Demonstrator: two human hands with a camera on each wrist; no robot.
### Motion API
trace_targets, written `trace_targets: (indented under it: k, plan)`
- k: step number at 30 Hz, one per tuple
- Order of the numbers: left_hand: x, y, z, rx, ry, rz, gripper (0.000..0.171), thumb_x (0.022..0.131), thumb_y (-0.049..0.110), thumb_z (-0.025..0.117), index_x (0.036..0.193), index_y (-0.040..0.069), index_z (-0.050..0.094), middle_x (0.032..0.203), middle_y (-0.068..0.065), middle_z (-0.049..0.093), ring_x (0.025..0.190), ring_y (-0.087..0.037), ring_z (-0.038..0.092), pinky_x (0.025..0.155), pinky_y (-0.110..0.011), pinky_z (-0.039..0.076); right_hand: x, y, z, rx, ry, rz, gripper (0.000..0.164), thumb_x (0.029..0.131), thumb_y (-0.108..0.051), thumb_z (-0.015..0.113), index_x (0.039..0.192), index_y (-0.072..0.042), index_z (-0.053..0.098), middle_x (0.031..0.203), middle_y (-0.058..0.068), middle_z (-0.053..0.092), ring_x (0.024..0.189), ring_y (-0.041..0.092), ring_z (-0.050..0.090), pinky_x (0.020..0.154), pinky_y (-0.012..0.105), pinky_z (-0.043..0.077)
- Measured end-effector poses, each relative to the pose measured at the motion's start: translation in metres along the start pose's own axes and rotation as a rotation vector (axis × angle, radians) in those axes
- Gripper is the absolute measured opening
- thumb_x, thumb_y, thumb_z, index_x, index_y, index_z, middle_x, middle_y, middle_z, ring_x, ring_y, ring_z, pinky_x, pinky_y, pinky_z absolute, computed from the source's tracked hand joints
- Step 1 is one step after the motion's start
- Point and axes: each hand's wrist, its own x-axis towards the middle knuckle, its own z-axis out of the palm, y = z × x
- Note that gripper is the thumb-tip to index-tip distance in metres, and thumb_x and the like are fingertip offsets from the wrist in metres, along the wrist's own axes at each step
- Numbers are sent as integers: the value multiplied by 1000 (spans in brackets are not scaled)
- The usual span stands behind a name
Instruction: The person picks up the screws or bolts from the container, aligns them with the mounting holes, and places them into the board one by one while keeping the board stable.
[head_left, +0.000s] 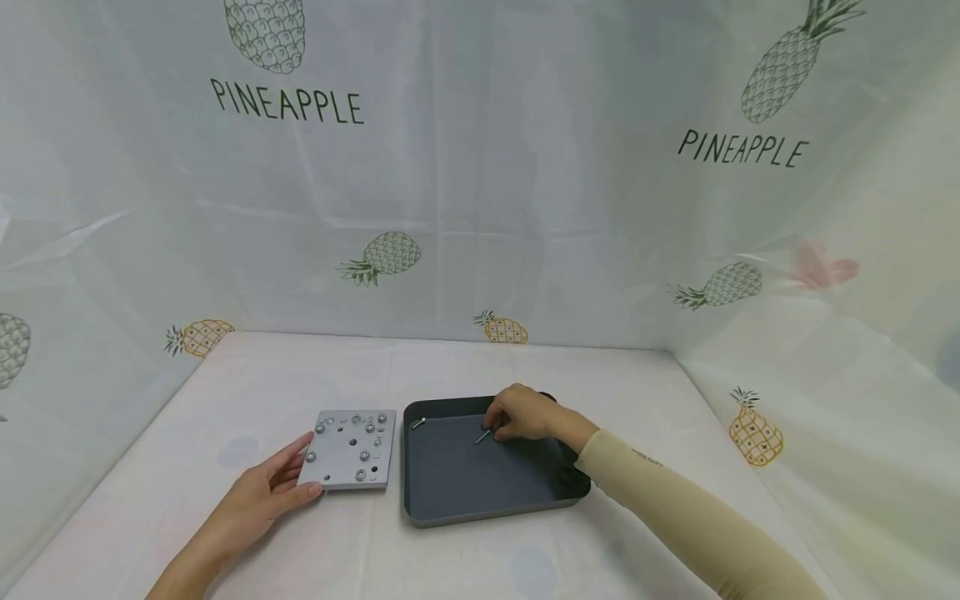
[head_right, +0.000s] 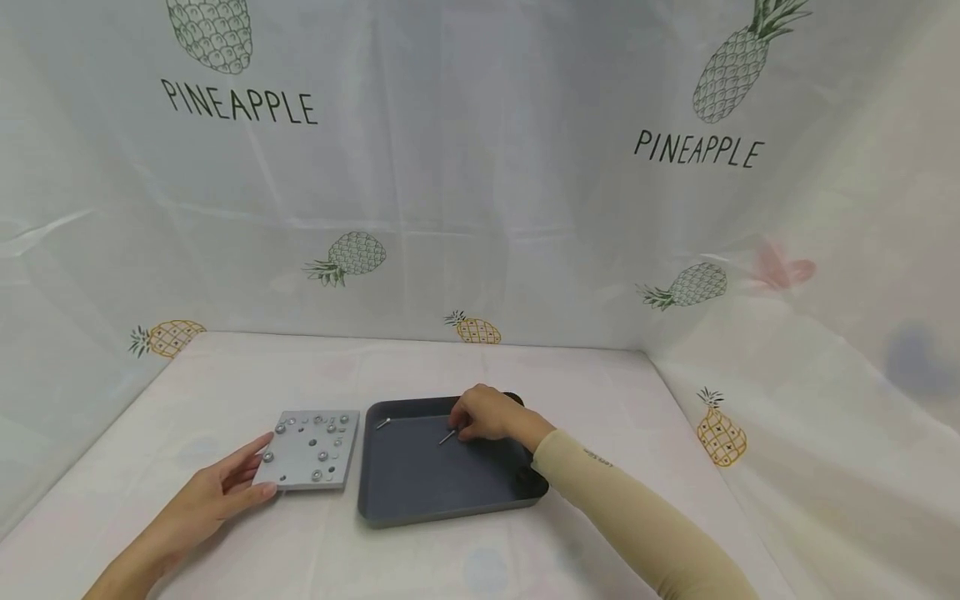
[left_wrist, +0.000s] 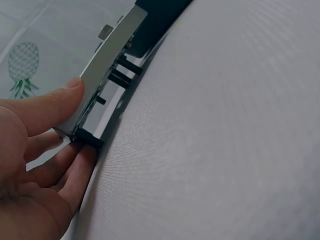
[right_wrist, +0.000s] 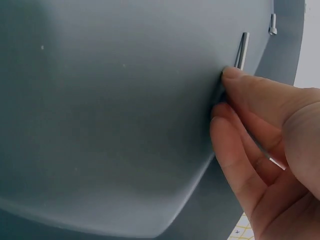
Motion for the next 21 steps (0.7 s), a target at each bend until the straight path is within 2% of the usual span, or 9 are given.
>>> trace_targets:
  k: [6,12,16,21]
  plan:
    - [-1,0,1,-4,-1,9,98,93,44,82,170,16,28,159,-22,49,141,-34,56,95,-12,52,2,4,4,35,16,-3,10,92,-10,84,101,-11,83,89,-6,77,78,0,66,72,21,55]
    - [0,-1,1,-5,1,9,98,93,44,82,170,16,29,158,-22,50,140,-34,57,97,-15,54,4,5,5,95,17,8,6,91,-8,84,96,-10,82,87,-5,77,75,1,66,69,20,56]
    - [0,-1,1,-17,5,8,97,92,43,83,169,16,30,158,-21,50,140,-34,57,96,-13,53,3,5,4,84,4,-5,5,92,-8,83,96,-12,81,87,-6,77,76,1,66,70,20,56]
    - [1,0,0,-7,5,5,99,92,46,82,170,16,29,158,-22,50,140,-35,57,102,-25,56,3,7,1,73,-22,-41,5,96,-9,80,99,-12,80,90,-6,76,78,2,64,73,21,55]
